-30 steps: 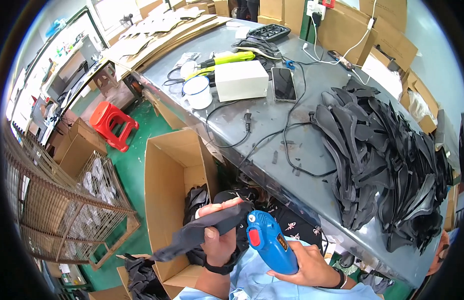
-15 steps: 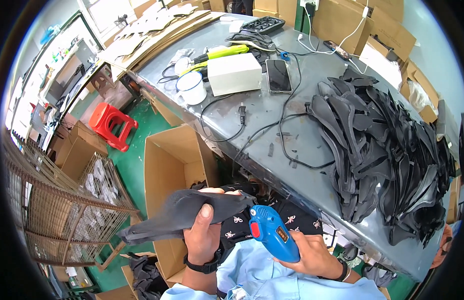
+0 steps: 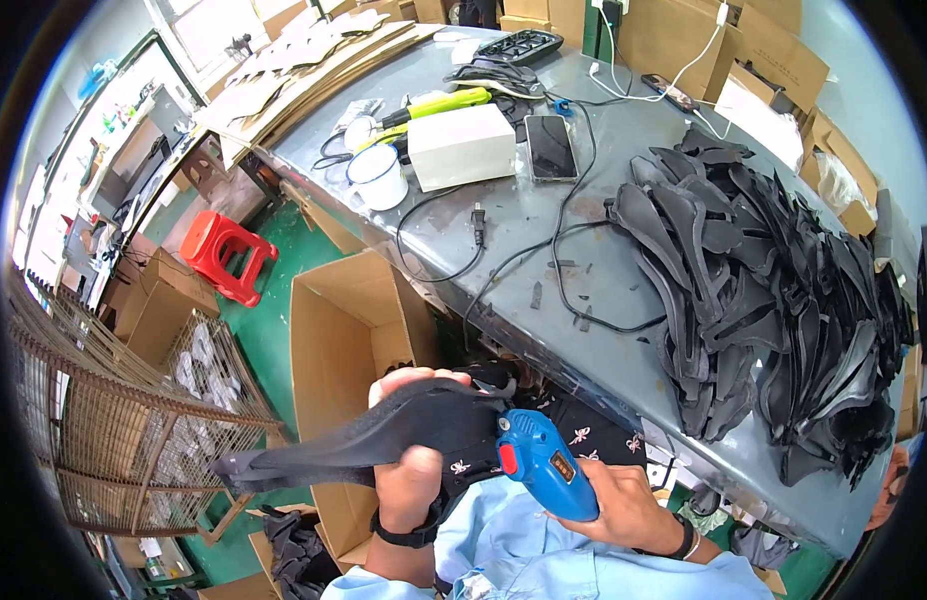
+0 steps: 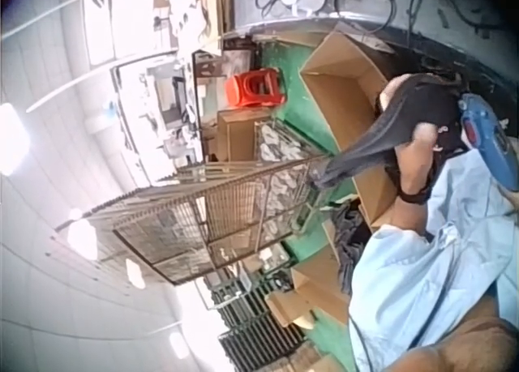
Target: The person picks up black foam pieces one at a time from a pile and trims the edges using blue electric shears. After rotating each piece to trim all sides, they place the finished item into a cardboard box.
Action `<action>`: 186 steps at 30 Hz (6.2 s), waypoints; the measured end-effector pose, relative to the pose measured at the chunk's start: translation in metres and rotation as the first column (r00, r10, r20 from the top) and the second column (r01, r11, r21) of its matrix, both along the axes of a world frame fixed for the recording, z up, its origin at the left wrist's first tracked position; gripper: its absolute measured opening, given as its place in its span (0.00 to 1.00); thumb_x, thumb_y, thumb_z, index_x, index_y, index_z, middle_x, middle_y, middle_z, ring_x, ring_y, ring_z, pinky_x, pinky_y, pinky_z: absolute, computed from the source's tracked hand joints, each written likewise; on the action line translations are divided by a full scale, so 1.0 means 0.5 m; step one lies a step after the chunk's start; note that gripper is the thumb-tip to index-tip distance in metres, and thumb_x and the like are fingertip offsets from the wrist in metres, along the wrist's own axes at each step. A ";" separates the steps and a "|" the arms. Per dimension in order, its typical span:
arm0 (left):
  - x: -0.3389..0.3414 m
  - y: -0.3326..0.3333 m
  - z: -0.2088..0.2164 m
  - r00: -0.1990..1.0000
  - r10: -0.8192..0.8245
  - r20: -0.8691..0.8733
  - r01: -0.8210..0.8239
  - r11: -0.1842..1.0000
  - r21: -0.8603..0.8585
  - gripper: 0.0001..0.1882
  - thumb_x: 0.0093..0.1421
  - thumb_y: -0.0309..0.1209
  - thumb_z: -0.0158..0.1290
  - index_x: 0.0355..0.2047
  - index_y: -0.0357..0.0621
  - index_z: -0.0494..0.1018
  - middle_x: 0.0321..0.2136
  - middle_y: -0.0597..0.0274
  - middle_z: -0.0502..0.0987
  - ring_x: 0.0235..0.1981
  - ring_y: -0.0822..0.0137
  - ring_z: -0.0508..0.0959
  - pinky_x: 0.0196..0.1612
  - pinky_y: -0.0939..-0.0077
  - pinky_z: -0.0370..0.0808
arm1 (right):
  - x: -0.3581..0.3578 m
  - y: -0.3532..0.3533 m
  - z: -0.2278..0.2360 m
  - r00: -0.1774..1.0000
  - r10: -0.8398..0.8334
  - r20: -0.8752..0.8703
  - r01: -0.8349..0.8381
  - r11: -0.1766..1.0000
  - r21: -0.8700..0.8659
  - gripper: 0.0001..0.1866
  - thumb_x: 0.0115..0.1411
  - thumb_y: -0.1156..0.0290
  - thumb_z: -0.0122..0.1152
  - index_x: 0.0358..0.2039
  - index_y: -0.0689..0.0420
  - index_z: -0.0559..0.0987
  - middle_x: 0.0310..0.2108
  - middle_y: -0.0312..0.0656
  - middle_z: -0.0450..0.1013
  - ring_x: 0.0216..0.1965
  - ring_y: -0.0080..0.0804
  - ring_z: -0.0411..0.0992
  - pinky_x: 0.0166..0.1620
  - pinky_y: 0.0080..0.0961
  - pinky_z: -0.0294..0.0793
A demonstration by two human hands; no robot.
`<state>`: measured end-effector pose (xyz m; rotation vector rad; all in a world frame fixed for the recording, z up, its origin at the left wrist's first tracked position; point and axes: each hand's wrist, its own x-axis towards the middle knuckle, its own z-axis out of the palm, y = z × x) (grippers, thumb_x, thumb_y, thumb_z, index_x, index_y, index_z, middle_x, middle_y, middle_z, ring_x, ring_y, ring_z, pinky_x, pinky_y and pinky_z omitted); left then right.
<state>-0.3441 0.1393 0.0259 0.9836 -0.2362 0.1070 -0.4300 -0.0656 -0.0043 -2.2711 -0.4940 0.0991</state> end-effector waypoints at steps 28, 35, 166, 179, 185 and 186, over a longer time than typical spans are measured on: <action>0.038 0.039 0.041 0.933 -0.199 -0.300 0.342 0.752 0.564 0.12 0.52 0.21 0.51 0.39 0.36 0.70 0.31 0.68 0.73 0.34 0.77 0.70 0.40 0.83 0.67 | 0.007 0.000 0.005 0.998 0.028 -0.051 -0.028 1.000 -0.004 0.30 0.45 0.62 0.71 0.42 0.66 0.67 0.25 0.49 0.75 0.24 0.41 0.77 0.28 0.29 0.76; 0.064 0.057 -0.027 0.917 -0.381 -0.118 0.313 0.505 0.804 0.19 0.49 0.13 0.47 0.43 0.35 0.70 0.34 0.62 0.74 0.37 0.75 0.72 0.41 0.80 0.70 | 0.014 -0.005 0.006 0.984 0.099 -0.145 -0.090 0.994 0.067 0.30 0.44 0.62 0.71 0.41 0.66 0.68 0.26 0.48 0.75 0.25 0.39 0.77 0.29 0.28 0.76; 0.004 -0.012 -0.031 0.968 0.142 -0.209 -0.125 0.988 0.090 0.17 0.50 0.18 0.47 0.42 0.37 0.63 0.42 0.51 0.71 0.46 0.61 0.71 0.53 0.67 0.66 | 0.014 0.026 -0.007 0.997 -0.055 -0.050 0.054 0.998 -0.018 0.29 0.45 0.61 0.70 0.42 0.66 0.68 0.26 0.50 0.75 0.25 0.43 0.77 0.30 0.31 0.76; 0.038 0.036 -0.036 0.951 -0.268 -0.151 0.306 0.768 0.562 0.16 0.48 0.14 0.44 0.39 0.35 0.71 0.39 0.57 0.74 0.41 0.66 0.75 0.45 0.74 0.71 | 0.011 0.027 -0.011 1.000 0.015 -0.013 -0.014 0.996 0.092 0.30 0.43 0.65 0.69 0.43 0.64 0.67 0.20 0.48 0.72 0.21 0.45 0.73 0.26 0.34 0.71; 0.068 0.052 -0.040 0.796 -0.601 -0.071 0.417 0.461 0.783 0.18 0.50 0.19 0.50 0.43 0.36 0.67 0.37 0.47 0.72 0.39 0.57 0.74 0.44 0.73 0.70 | 0.025 0.014 0.010 1.000 0.009 0.008 -0.010 0.995 0.097 0.30 0.43 0.64 0.69 0.43 0.64 0.67 0.20 0.48 0.72 0.21 0.45 0.74 0.26 0.34 0.72; 0.056 0.048 -0.044 0.793 -0.606 -0.071 0.422 0.461 0.781 0.18 0.50 0.19 0.50 0.43 0.36 0.67 0.37 0.47 0.72 0.39 0.57 0.74 0.44 0.73 0.70 | 0.032 0.008 0.019 0.999 -0.008 0.032 0.005 0.995 0.102 0.30 0.43 0.64 0.70 0.43 0.64 0.67 0.20 0.48 0.72 0.21 0.45 0.74 0.27 0.33 0.72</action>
